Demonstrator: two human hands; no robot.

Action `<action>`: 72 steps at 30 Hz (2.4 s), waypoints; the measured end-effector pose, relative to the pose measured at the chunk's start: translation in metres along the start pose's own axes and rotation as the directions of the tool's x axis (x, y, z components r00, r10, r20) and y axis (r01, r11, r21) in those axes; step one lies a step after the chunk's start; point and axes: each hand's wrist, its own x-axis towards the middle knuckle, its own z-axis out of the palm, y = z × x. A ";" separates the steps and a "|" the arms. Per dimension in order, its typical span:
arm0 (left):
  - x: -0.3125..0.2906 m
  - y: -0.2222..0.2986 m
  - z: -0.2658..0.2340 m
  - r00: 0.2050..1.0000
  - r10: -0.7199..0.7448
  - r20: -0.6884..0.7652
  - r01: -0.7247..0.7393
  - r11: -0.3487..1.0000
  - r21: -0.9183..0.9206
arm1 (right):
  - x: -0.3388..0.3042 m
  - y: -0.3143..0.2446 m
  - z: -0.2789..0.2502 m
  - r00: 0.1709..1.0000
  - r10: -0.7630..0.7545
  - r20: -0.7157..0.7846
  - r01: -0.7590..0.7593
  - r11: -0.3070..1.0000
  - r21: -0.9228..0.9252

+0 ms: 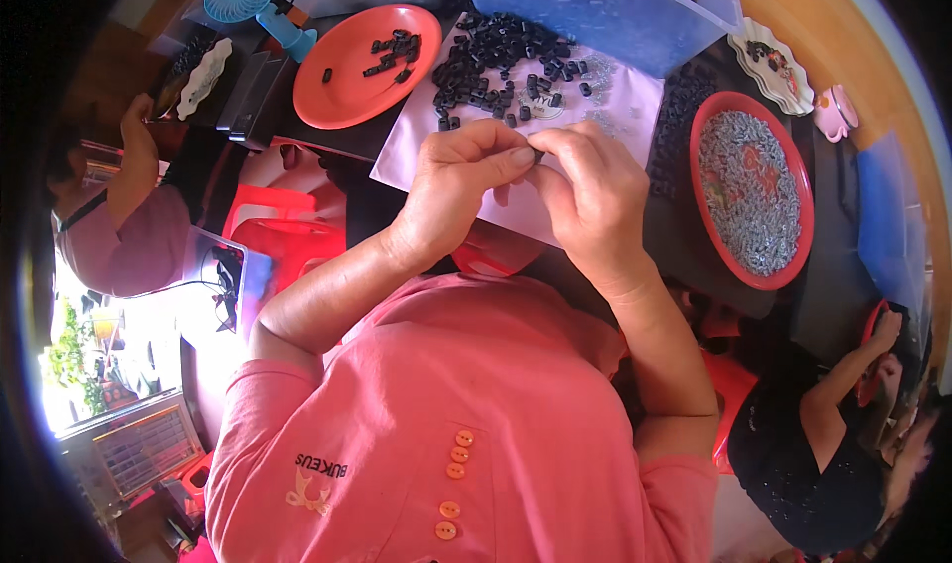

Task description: The person assembles small parts by picking black plastic pieces and inserting metal fasteners into them by hand.

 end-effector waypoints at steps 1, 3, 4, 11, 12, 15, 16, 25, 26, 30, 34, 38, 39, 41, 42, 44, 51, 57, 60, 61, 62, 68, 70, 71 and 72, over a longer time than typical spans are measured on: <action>-0.003 0.008 -0.001 0.999 -0.042 0.021 0.044 0.993 -0.107 | 0.002 -0.004 -0.002 0.999 0.029 -0.013 -0.028 0.998 0.053; -0.004 0.010 -0.006 0.996 -0.082 0.045 0.090 0.972 -0.217 | 0.007 -0.011 -0.007 0.998 0.041 -0.044 -0.039 0.998 0.051; -0.004 0.009 -0.008 0.993 -0.082 0.089 0.101 0.968 -0.231 | 0.006 -0.010 -0.004 0.998 -0.002 -0.062 0.002 1.000 0.003; -0.013 -0.004 -0.020 0.991 -0.133 0.016 0.133 0.958 -0.255 | 0.000 -0.013 0.018 0.991 0.122 0.055 -0.127 0.988 0.094; -0.012 -0.005 -0.022 0.991 -0.130 0.015 0.130 0.957 -0.261 | 0.003 -0.013 0.018 0.979 0.178 0.103 -0.193 0.967 0.168; -0.011 -0.008 -0.027 0.994 -0.108 -0.015 0.097 0.941 -0.324 | 0.012 -0.019 0.024 0.981 0.156 0.120 -0.174 0.972 0.160; -0.012 -0.008 -0.030 0.992 -0.122 -0.046 0.101 0.943 -0.317 | 0.017 -0.017 0.022 0.981 0.152 0.125 -0.171 0.972 0.159; -0.011 -0.013 -0.039 0.995 0.053 -0.084 -0.050 0.998 0.043 | 0.073 0.066 0.042 0.899 -0.105 0.425 0.287 0.876 -0.388; -0.010 -0.012 -0.039 0.996 0.050 -0.068 -0.045 0.997 0.067 | 0.073 0.072 0.043 0.899 -0.107 0.426 0.288 0.875 -0.389; -0.008 -0.009 -0.047 0.994 -0.086 -0.060 0.077 0.988 -0.137 | 0.076 0.077 0.046 0.846 -0.130 0.517 0.344 0.874 -0.343; -0.003 -0.011 -0.051 0.990 -0.114 -0.077 0.091 0.962 -0.257 | 0.075 0.074 0.049 0.850 -0.094 0.519 0.309 0.886 -0.345; 0.003 -0.011 -0.048 0.983 -0.055 -0.177 -0.013 0.931 -0.365 | 0.074 0.066 0.059 0.877 0.030 0.480 0.216 0.867 -0.450; 0.004 -0.011 -0.048 0.983 -0.053 -0.176 -0.015 0.932 -0.363 | 0.074 0.065 0.060 0.886 0.024 0.463 0.213 0.866 -0.452; 0.008 -0.012 -0.047 0.979 -0.029 -0.199 -0.053 0.917 -0.396 | 0.074 0.067 0.059 0.896 0.019 0.444 0.208 0.865 -0.456; 0.009 -0.013 -0.048 0.979 -0.027 -0.201 -0.055 0.917 -0.394 | 0.075 0.071 0.059 0.913 0.059 0.404 0.116 0.912 -0.394; 0.012 -0.013 -0.048 0.972 -0.022 -0.234 -0.070 0.923 -0.379 | 0.076 0.075 0.051 0.948 0.120 0.295 -0.053 0.973 -0.226; 0.055 0.002 -0.036 0.947 -0.009 -0.320 -0.205 0.751 -0.628 | 0.055 -0.015 0.049 0.909 0.327 0.258 -0.417 0.712 0.565; 0.061 0.017 -0.026 0.984 -0.098 -0.148 -0.062 0.592 -0.803 | 0.035 -0.019 0.053 0.843 0.480 0.243 -0.527 0.648 0.550; 0.059 0.010 -0.020 0.989 -0.085 -0.121 -0.045 0.604 -0.795 | 0.021 -0.025 0.051 0.933 0.347 0.098 -0.358 0.865 0.352; 0.058 0.009 -0.019 0.992 -0.105 -0.074 0.005 0.607 -0.795 | 0.020 -0.027 0.048 0.934 0.344 0.100 -0.357 0.865 0.353; 0.059 0.007 -0.017 0.993 -0.098 -0.061 0.008 0.588 -0.809 | 0.020 -0.028 0.046 0.940 0.326 0.098 -0.339 0.869 0.361; 0.052 0.000 -0.010 0.988 -0.143 -0.052 0.044 0.594 -0.803 | 0.016 -0.033 0.044 0.988 0.152 0.017 -0.153 0.969 0.196; 0.051 0.000 -0.008 0.990 -0.124 -0.064 0.022 0.590 -0.807 | 0.012 -0.033 0.048 0.999 0.004 -0.045 -0.003 1.000 0.020; 0.050 0.001 -0.007 0.989 -0.120 -0.080 0.011 0.616 -0.788 | 0.011 -0.033 0.047 0.999 0.005 -0.043 -0.004 1.000 0.020; 0.049 0.001 -0.008 0.988 -0.115 -0.100 -0.003 0.641 -0.767 | 0.012 -0.034 0.046 0.999 0.011 -0.041 -0.009 0.999 0.052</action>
